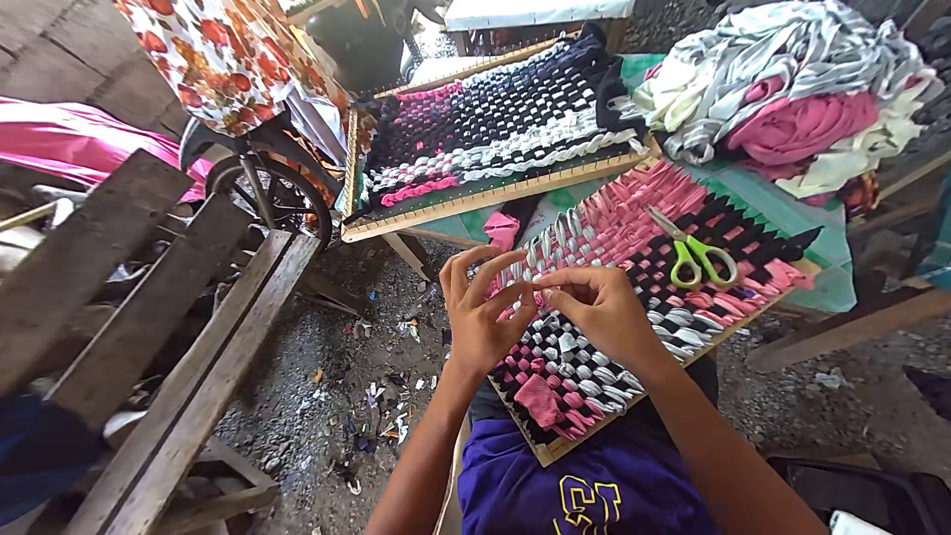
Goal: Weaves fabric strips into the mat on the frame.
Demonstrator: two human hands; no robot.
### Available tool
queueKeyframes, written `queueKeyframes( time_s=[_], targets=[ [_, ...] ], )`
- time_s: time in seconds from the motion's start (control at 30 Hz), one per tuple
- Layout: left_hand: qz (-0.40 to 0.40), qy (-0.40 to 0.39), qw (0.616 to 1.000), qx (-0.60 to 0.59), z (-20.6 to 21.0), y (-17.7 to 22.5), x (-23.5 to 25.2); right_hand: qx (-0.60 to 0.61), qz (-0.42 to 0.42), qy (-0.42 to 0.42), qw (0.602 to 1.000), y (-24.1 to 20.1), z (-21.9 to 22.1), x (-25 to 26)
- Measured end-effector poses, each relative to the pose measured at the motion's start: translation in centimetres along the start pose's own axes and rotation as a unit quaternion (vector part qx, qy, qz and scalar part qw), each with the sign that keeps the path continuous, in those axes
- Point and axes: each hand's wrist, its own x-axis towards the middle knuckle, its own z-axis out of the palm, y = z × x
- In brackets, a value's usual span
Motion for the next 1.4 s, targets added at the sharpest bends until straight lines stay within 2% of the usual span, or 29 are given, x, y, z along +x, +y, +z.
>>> queueKeyframes(
  time_s=[0.5,0.83,1.4],
  targets=[
    [0.046,-0.029,0.998,0.036,0.3,-0.3,-0.3,0.016,0.004,-0.015,1.000,0.1,-0.3,-0.6],
    [0.062,-0.037,0.997,0.030,0.5,-0.7,-0.1,0.130,0.063,-0.050,0.988,1.0,-0.8,-0.6],
    [0.084,-0.035,0.995,0.026,0.1,-0.9,0.0,0.245,0.101,-0.102,0.959,0.9,-1.2,-0.9]
  ],
)
